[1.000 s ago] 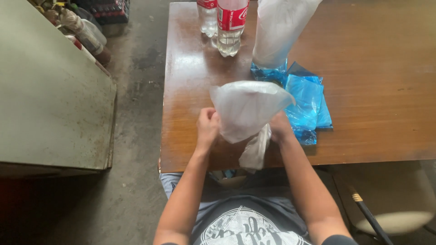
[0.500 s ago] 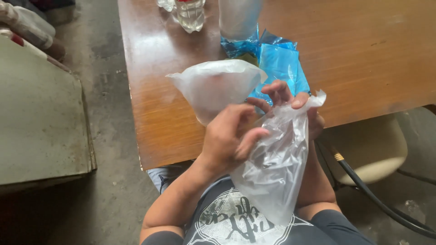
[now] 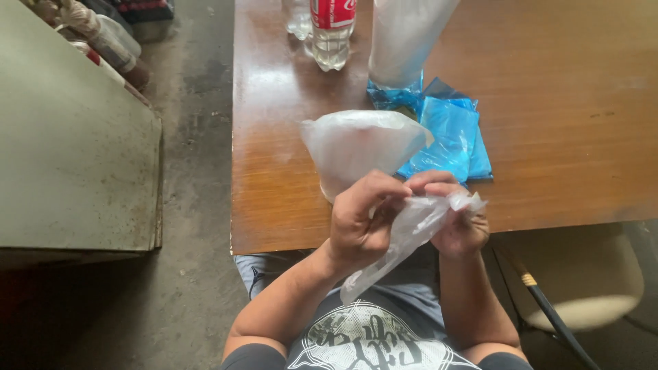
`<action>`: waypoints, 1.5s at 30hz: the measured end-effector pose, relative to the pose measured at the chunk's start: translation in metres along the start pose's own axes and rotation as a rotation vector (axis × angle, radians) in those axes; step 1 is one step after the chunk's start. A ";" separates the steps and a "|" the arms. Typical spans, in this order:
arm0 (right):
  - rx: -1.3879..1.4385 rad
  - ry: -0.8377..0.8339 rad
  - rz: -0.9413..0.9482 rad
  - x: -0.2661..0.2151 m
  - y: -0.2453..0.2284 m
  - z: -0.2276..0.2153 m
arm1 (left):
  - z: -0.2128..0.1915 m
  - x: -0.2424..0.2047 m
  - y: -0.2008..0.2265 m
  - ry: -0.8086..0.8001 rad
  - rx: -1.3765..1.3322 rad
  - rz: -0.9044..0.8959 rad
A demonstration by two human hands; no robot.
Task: The person places a white item into a clear plastic bag, seals it, and sets it on the table. They then pick up a second clear plastic bag and repeat the process, placing another white item inside and sealing it.
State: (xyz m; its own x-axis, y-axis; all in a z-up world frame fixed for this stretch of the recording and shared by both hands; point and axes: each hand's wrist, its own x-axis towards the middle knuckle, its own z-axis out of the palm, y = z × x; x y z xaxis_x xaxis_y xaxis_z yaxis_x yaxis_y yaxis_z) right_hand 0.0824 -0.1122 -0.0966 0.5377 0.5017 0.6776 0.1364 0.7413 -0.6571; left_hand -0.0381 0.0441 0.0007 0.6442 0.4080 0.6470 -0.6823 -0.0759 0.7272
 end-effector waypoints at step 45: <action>0.736 0.196 0.396 0.039 -0.007 -0.037 | -0.068 0.051 -0.023 0.323 -0.517 -0.340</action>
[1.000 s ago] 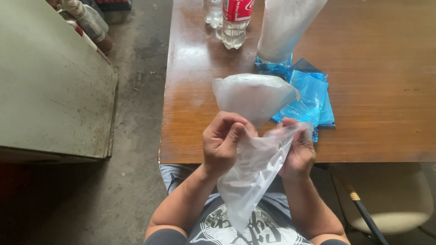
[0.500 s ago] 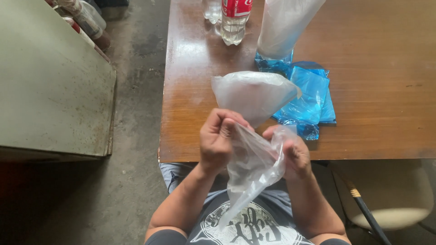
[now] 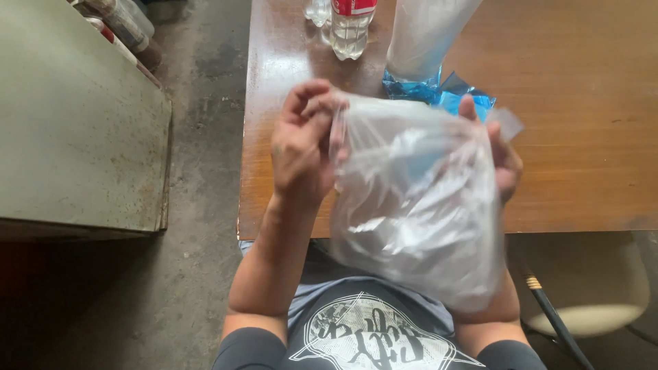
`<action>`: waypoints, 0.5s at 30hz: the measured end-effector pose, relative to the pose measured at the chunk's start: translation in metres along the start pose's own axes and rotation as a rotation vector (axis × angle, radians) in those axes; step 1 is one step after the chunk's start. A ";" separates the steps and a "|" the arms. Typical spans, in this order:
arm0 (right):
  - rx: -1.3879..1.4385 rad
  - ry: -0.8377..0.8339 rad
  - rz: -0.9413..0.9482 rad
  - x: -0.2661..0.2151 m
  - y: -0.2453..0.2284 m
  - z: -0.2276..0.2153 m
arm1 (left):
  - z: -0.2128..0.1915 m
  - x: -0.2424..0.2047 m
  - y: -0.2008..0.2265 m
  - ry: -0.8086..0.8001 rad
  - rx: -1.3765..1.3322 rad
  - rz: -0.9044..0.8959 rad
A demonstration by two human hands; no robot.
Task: The person places a white item into a clear plastic bag, seals it, and sets it on the table. They then pick up a second clear plastic bag and repeat the process, placing another white item inside and sealing it.
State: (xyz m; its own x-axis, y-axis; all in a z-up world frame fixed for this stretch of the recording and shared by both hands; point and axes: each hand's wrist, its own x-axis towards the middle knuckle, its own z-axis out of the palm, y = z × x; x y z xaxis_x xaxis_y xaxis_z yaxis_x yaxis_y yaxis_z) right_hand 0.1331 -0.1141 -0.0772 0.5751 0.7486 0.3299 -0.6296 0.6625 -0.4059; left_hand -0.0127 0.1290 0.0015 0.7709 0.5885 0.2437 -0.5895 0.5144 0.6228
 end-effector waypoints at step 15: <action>0.078 0.744 0.194 -0.039 0.137 -0.112 | -0.136 -0.035 -0.139 0.654 0.022 -0.332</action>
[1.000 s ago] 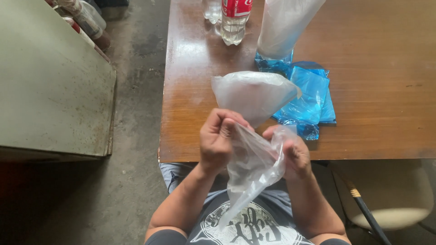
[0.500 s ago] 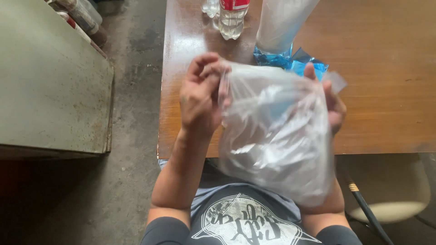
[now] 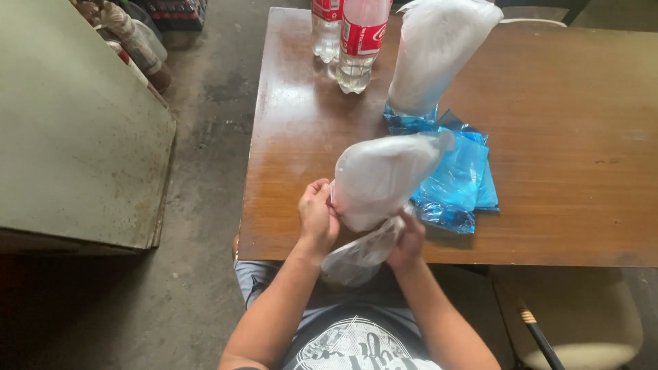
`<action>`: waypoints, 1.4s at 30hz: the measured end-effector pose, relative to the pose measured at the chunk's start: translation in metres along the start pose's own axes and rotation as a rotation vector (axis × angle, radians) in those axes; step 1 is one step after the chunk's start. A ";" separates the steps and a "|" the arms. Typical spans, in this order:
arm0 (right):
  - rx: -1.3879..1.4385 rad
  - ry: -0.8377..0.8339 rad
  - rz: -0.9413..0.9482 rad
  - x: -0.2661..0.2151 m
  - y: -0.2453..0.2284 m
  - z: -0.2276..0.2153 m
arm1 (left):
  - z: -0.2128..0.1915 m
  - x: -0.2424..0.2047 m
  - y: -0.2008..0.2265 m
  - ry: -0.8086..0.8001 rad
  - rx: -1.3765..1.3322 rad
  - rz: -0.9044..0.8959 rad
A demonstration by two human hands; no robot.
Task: The person places a white item into a clear plastic bag, seals it, and sets it on the table. They then pick up a second clear plastic bag and repeat the process, placing another white item inside and sealing it.
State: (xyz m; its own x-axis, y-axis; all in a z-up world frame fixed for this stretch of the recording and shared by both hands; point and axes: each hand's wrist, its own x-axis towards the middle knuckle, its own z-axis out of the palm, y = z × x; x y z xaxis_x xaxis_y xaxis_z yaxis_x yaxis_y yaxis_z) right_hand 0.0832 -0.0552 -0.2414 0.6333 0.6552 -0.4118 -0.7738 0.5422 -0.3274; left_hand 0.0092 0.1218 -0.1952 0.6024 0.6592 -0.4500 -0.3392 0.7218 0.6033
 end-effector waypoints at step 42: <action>-0.855 -0.249 -1.046 -0.107 -0.050 0.098 | 0.083 -0.163 0.050 -0.935 0.890 1.031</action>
State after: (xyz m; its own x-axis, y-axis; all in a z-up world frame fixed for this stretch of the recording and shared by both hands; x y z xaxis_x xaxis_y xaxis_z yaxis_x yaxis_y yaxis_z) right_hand 0.0545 -0.1008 -0.0974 0.8340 0.2709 0.4807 0.3539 0.4059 -0.8426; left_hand -0.0459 0.0334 -0.0369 0.7115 0.1687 0.6821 -0.5509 -0.4686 0.6906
